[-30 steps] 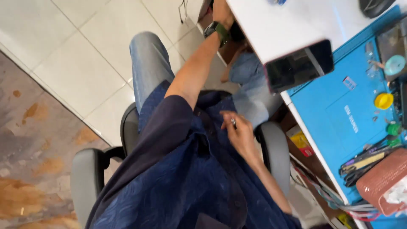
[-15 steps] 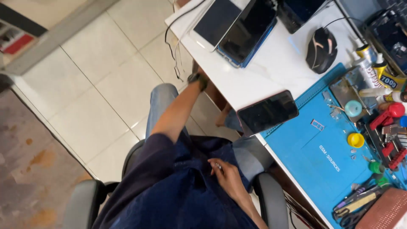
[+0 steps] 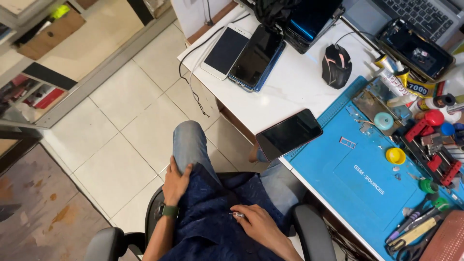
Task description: Inspecting and disassembling mobile phones at a repair station, including removing the SIM tray.
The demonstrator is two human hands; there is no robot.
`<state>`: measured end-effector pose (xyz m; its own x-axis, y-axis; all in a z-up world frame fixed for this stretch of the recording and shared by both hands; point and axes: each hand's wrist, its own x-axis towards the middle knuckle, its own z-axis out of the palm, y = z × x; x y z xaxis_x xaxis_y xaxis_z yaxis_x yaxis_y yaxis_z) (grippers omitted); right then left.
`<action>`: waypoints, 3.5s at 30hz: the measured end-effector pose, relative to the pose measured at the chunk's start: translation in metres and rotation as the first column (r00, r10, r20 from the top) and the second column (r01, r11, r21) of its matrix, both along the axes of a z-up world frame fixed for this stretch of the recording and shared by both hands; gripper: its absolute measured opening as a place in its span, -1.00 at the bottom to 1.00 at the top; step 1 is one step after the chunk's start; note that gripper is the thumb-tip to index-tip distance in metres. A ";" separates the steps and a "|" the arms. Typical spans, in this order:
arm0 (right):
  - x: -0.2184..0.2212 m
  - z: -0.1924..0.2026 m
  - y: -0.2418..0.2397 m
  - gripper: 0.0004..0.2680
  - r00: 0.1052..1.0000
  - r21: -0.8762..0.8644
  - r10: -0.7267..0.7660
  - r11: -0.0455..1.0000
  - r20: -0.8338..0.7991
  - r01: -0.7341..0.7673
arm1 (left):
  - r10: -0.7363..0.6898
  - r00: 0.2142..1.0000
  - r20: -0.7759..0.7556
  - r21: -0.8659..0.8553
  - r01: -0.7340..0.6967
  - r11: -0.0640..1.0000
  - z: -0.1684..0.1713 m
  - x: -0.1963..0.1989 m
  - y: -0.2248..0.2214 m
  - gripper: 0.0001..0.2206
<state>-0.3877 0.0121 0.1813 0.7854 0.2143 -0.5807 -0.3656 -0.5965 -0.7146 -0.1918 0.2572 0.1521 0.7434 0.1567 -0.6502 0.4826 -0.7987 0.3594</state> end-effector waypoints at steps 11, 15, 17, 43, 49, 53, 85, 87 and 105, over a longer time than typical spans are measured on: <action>-0.011 0.034 -0.019 -0.72 0.984 0.090 -0.074 0.994 0.160 0.060 | -0.202 0.817 0.540 0.069 0.195 0.978 -0.036 -0.030 -0.026 -0.66; -0.013 0.039 -0.020 -0.70 0.988 0.117 -0.060 0.992 0.141 0.044 | -0.051 0.673 0.738 -0.254 0.346 0.903 0.038 -0.030 -0.107 -0.69; -0.014 0.039 -0.021 -0.72 0.980 0.126 -0.061 0.991 0.190 0.037 | -0.028 0.656 0.754 -0.309 0.392 0.867 0.057 -0.034 -0.135 -0.68; -0.010 0.046 -0.030 -0.72 0.964 0.145 -0.063 0.989 0.259 0.026 | -0.312 0.112 0.944 0.170 0.643 0.746 0.115 -0.032 -0.231 -0.59; -0.012 0.063 -0.040 -0.69 0.973 0.204 -0.082 0.978 0.215 0.037 | -0.485 0.153 0.861 0.267 0.675 0.688 0.127 -0.011 -0.252 -0.54; -0.021 0.087 -0.073 -0.74 0.983 0.436 -0.177 0.889 0.047 0.139 | -0.605 0.169 0.778 0.326 0.714 0.619 0.118 0.018 -0.277 -0.25; 0.065 0.181 -0.029 -0.57 0.206 0.371 -0.515 0.793 0.832 0.482 | 0.224 0.970 0.090 -0.986 0.118 -0.114 0.164 -0.029 -0.189 -0.43; 0.075 0.186 -0.017 -0.71 0.142 0.323 -0.447 0.800 0.883 0.506 | 0.299 0.938 0.175 -0.982 0.190 -0.023 0.159 -0.022 -0.176 -0.45; 0.106 0.130 -0.021 -0.74 0.000 0.553 -0.579 0.779 0.815 0.296 | 0.519 0.820 0.240 -0.955 0.103 0.280 0.125 -0.040 -0.155 -0.58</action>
